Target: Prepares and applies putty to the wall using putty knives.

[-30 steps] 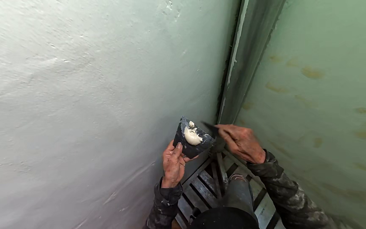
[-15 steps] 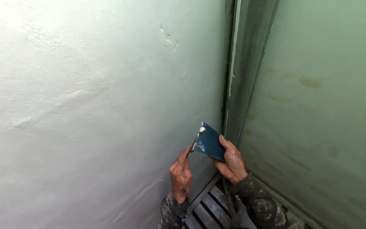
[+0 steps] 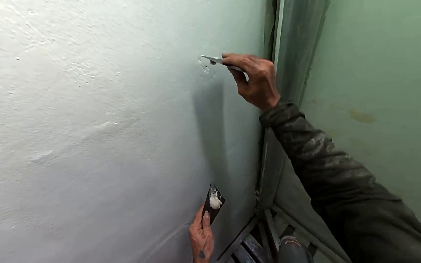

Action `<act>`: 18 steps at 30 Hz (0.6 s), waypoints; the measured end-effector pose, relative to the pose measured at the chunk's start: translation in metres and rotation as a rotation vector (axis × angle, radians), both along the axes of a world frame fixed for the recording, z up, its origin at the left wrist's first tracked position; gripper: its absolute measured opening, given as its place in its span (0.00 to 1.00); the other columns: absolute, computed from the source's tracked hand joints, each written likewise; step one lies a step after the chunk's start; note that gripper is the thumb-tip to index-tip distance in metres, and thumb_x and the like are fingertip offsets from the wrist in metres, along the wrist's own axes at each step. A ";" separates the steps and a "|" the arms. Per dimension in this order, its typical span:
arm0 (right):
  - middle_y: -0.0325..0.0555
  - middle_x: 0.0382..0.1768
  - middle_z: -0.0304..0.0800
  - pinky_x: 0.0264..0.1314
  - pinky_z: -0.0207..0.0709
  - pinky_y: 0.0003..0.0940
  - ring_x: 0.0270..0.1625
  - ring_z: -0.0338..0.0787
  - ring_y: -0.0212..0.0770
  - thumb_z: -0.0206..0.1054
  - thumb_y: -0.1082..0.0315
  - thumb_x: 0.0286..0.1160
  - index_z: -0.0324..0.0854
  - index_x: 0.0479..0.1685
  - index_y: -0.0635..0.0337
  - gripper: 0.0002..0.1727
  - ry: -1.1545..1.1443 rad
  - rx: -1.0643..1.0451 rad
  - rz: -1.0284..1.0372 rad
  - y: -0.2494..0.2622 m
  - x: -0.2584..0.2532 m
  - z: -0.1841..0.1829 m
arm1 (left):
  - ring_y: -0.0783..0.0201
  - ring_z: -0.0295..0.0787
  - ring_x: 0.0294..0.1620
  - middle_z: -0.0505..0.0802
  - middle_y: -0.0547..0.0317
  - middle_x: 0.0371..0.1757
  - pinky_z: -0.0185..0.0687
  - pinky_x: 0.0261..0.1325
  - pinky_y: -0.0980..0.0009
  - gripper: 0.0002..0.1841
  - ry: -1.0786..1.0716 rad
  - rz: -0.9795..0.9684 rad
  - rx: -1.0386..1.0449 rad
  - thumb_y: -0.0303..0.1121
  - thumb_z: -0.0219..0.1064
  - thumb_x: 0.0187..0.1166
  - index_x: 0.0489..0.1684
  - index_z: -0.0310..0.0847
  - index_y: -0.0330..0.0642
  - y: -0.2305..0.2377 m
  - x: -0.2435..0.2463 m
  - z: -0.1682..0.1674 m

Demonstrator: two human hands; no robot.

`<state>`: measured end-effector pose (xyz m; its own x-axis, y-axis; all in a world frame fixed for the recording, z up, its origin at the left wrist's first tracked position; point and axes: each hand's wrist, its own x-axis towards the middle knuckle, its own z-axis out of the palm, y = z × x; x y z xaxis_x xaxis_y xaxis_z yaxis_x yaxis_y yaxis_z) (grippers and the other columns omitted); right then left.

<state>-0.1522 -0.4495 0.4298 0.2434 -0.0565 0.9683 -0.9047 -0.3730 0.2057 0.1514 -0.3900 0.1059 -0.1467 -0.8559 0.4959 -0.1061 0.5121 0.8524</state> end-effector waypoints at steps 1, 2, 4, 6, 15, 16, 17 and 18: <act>0.52 0.59 0.95 0.68 0.85 0.43 0.64 0.93 0.47 0.60 0.74 0.83 0.91 0.57 0.61 0.15 0.078 -0.017 -0.028 -0.008 -0.005 0.008 | 0.76 0.93 0.45 0.96 0.47 0.50 0.88 0.52 0.79 0.16 0.010 0.006 0.004 0.23 0.57 0.82 0.58 0.85 0.23 0.001 0.000 -0.001; 0.52 0.61 0.94 0.72 0.83 0.46 0.67 0.92 0.49 0.58 0.75 0.83 0.91 0.59 0.59 0.17 0.148 -0.037 -0.051 -0.014 -0.009 0.013 | 0.77 0.93 0.44 0.96 0.47 0.49 0.88 0.51 0.79 0.16 0.014 0.016 0.007 0.23 0.57 0.81 0.58 0.85 0.22 0.001 0.000 -0.002; 0.51 0.64 0.93 0.78 0.77 0.50 0.71 0.89 0.51 0.55 0.77 0.81 0.90 0.63 0.58 0.20 0.268 -0.069 -0.076 -0.025 -0.015 0.021 | 0.77 0.93 0.45 0.96 0.45 0.49 0.89 0.52 0.79 0.16 0.019 0.031 0.020 0.22 0.57 0.80 0.58 0.84 0.21 -0.001 -0.002 -0.004; 0.51 0.66 0.92 0.81 0.74 0.50 0.74 0.87 0.52 0.56 0.79 0.80 0.90 0.63 0.56 0.21 0.346 -0.074 -0.085 -0.033 -0.019 0.024 | 0.77 0.93 0.44 0.96 0.45 0.48 0.89 0.51 0.79 0.15 0.018 0.053 0.037 0.21 0.57 0.80 0.58 0.84 0.21 -0.004 -0.007 -0.007; 0.53 0.72 0.87 0.87 0.67 0.53 0.79 0.82 0.54 0.54 0.82 0.74 0.87 0.69 0.56 0.27 0.414 0.022 -0.020 -0.056 -0.034 0.000 | 0.80 0.92 0.41 0.96 0.49 0.47 0.88 0.47 0.82 0.15 0.024 0.099 0.053 0.22 0.57 0.80 0.58 0.84 0.21 -0.017 -0.038 -0.011; 0.52 0.72 0.87 0.87 0.66 0.53 0.79 0.82 0.54 0.55 0.82 0.74 0.87 0.69 0.56 0.26 0.414 0.025 -0.016 -0.057 -0.036 -0.006 | 0.80 0.92 0.41 0.96 0.49 0.47 0.88 0.47 0.82 0.15 0.031 0.102 0.052 0.21 0.58 0.80 0.58 0.84 0.21 -0.018 -0.041 -0.011; 0.52 0.72 0.87 0.88 0.66 0.53 0.79 0.82 0.54 0.55 0.81 0.75 0.87 0.68 0.55 0.26 0.412 0.027 -0.007 -0.057 -0.039 -0.011 | 0.80 0.92 0.41 0.96 0.48 0.47 0.88 0.48 0.81 0.15 0.036 0.103 0.051 0.21 0.57 0.80 0.58 0.84 0.21 -0.020 -0.044 -0.011; 0.52 0.72 0.87 0.88 0.66 0.53 0.79 0.82 0.54 0.56 0.80 0.76 0.88 0.68 0.56 0.25 0.411 0.028 0.002 -0.058 -0.043 -0.016 | 0.80 0.92 0.41 0.96 0.48 0.47 0.88 0.47 0.81 0.15 0.041 0.103 0.053 0.21 0.57 0.80 0.58 0.84 0.21 -0.022 -0.047 -0.011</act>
